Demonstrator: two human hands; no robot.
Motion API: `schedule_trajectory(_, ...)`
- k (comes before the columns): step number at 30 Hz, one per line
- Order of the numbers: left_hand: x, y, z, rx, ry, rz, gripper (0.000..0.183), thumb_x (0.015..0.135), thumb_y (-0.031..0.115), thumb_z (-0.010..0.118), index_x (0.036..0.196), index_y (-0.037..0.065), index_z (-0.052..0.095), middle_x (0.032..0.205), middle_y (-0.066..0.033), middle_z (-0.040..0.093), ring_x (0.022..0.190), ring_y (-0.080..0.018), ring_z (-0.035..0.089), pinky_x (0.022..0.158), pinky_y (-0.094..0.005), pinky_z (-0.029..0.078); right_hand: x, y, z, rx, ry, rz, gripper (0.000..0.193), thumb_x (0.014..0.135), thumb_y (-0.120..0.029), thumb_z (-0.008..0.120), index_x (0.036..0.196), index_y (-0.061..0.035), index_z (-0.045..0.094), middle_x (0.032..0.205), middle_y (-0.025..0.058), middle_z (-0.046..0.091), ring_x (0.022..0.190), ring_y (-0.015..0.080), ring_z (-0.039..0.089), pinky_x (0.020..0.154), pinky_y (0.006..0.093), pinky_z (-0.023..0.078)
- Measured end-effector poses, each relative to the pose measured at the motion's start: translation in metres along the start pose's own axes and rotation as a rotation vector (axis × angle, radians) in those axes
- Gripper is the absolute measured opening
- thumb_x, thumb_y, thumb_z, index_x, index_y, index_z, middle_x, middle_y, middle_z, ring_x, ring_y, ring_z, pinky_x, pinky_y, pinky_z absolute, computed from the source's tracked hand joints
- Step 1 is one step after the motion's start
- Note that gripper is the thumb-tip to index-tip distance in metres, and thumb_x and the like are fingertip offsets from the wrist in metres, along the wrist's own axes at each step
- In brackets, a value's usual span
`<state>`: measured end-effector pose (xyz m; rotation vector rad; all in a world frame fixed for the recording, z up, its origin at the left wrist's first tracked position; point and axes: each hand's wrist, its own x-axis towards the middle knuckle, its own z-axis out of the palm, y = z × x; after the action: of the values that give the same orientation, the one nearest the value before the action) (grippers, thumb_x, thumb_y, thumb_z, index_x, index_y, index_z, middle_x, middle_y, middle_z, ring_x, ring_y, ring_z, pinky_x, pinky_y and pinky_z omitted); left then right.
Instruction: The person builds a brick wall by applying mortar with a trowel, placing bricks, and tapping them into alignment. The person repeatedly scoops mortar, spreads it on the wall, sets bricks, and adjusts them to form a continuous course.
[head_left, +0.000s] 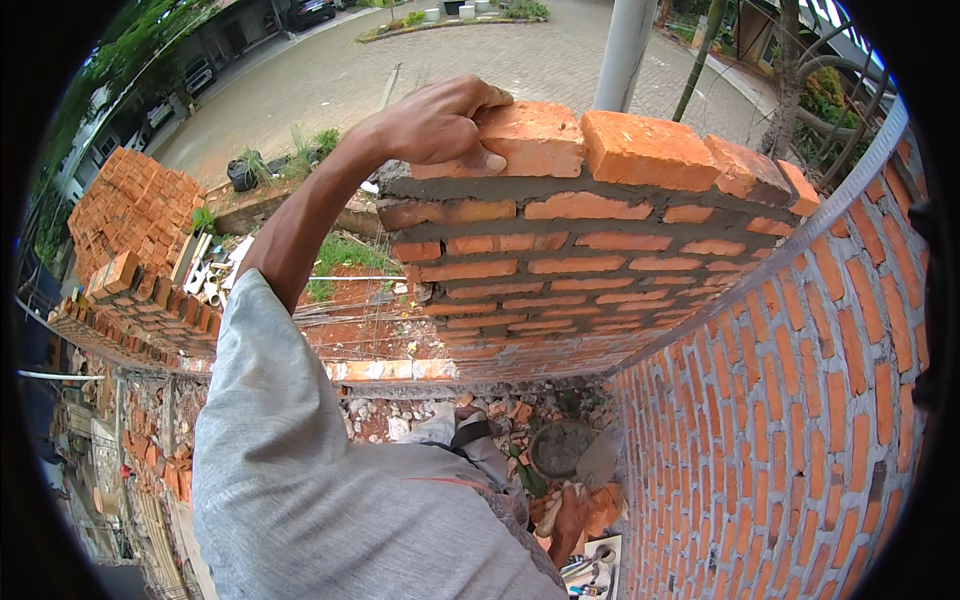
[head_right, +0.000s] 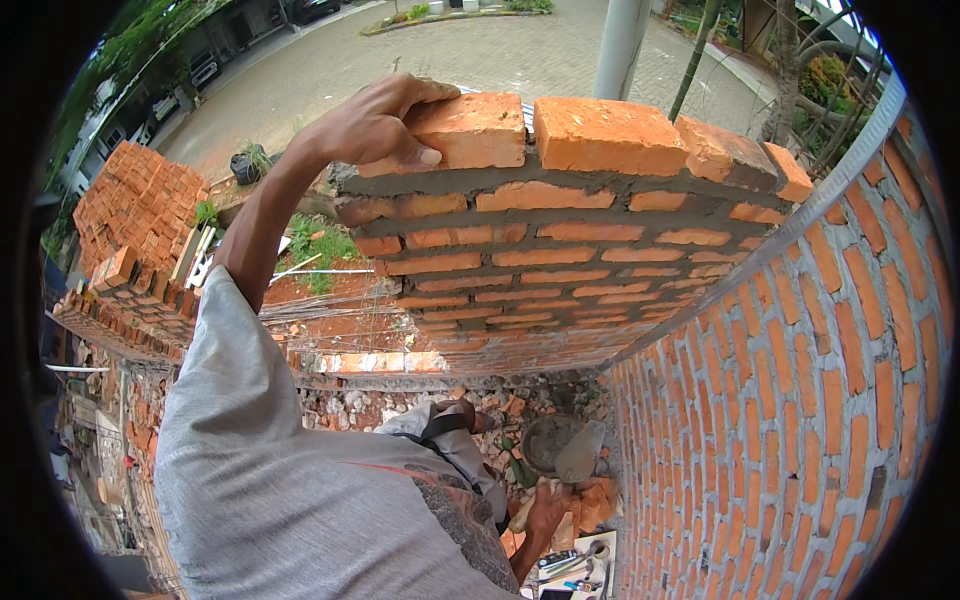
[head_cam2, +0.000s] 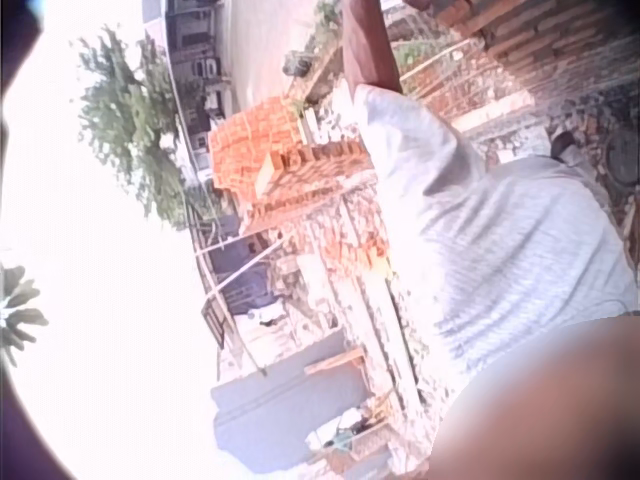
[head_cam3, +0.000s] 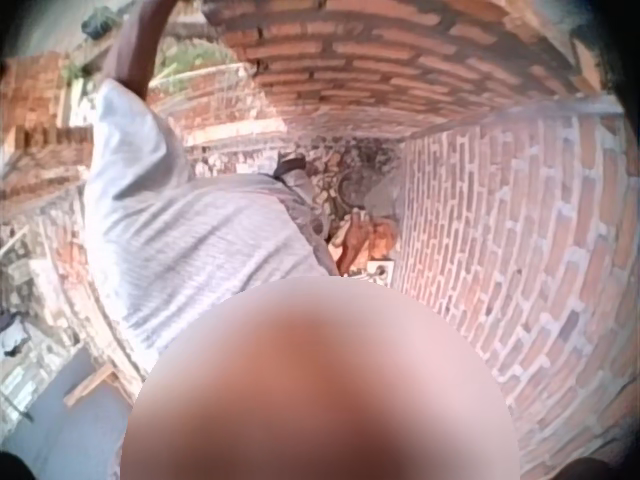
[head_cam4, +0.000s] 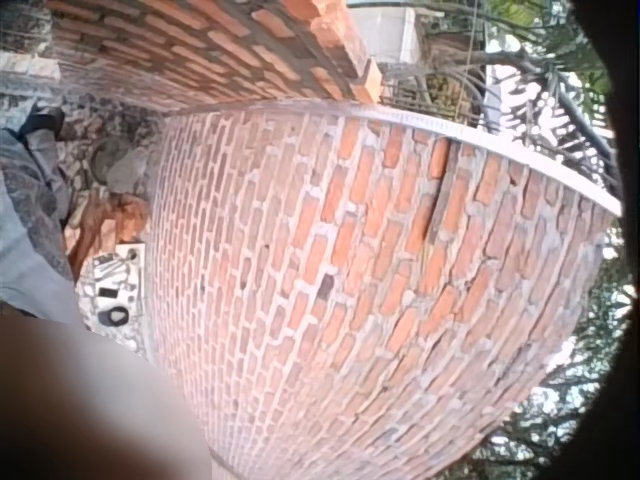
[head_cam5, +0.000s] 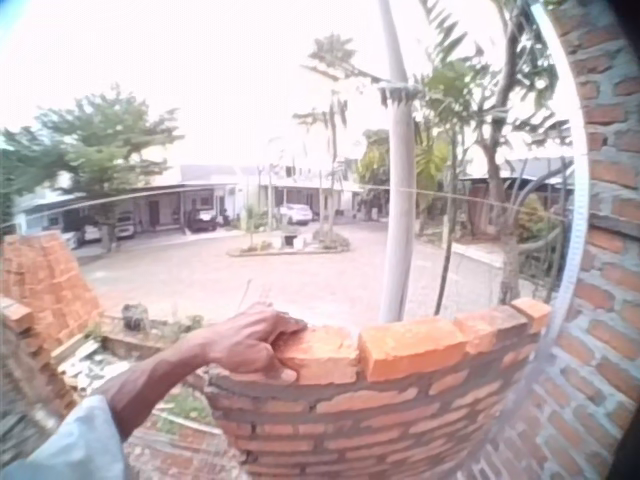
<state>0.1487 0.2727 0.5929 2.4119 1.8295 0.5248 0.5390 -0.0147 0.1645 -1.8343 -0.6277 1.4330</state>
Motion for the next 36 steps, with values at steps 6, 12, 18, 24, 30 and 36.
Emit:
schedule_trajectory(6,-0.002,0.002,0.007,-0.019,0.022,-0.001,0.085,0.054,0.024,0.077,0.132,-0.005,0.057,0.113,-0.0231,0.067,0.104,-0.0341,0.064,0.095,-0.0412,0.048,0.004,-0.005,0.001,-0.06,-0.023,-0.097,0.045,0.092,-0.022,0.061,0.124,0.0086,0.053,0.102,0.0191,0.066,0.091,0.0311,0.062,0.084,0.0427,0.047)
schedule_trajectory(12,0.001,-0.006,0.015,-0.017,0.051,0.044,0.085,0.059,0.032,0.082,0.13,-0.009,0.057,0.106,-0.0237,0.068,0.094,-0.0318,0.065,0.089,-0.041,0.05,0.003,-0.034,0.006,-0.184,-0.022,-0.275,0.041,0.093,-0.023,0.061,0.117,0.0088,0.056,0.098,0.0171,0.066,0.088,0.0284,0.062,0.081,0.0417,0.048)
schedule_trajectory(18,0.011,-0.023,0.015,-0.133,-0.052,-0.001,0.1,0.068,0.064,0.077,0.132,-0.009,0.055,0.116,-0.0265,0.066,0.107,-0.0358,0.064,0.095,-0.0437,0.05,-0.039,-0.141,0.02,-0.11,-0.082,-0.418,0.02,0.096,-0.018,0.06,0.099,0.0014,0.057,0.072,0.0073,0.06,0.057,0.0149,0.057,0.055,0.031,0.046)
schedule_trajectory(24,0.0,-0.05,0.002,-0.325,0.097,0.123,0.101,0.071,0.066,0.074,0.134,-0.01,0.052,0.131,-0.0287,0.058,0.118,-0.0362,0.06,0.103,-0.0441,0.046,-0.071,-0.23,0.022,0.027,0.088,-0.812,0.037,0.099,-0.027,0.06,0.117,0.0047,0.057,0.078,0.0055,0.061,0.063,0.0118,0.056,0.058,0.0295,0.048)
schedule_trajectory(30,-0.003,-0.068,0.0,-0.352,-0.003,0.294,0.08,0.071,0.05,0.08,0.128,-0.004,0.062,0.128,-0.0211,0.062,0.119,-0.0317,0.058,0.105,-0.0423,0.044,-0.064,-0.33,0.01,-0.377,0.243,-1.153,0.036,0.1,-0.026,0.061,0.116,0.0053,0.061,0.082,0.0042,0.059,0.07,0.0122,0.052,0.061,0.0306,0.044)
schedule_trajectory(36,0.002,-0.07,0.004,-0.482,0.013,0.309,0.079,0.067,0.051,0.082,0.12,-0.005,0.067,0.121,-0.0224,0.064,0.111,-0.0356,0.06,0.099,-0.0473,0.047,-0.077,-0.432,0.035,-0.705,0.158,-1.353,0.032,0.096,-0.021,0.065,0.116,0.0043,0.062,0.083,0.0078,0.06,0.073,0.0147,0.053,0.061,0.0352,0.042)
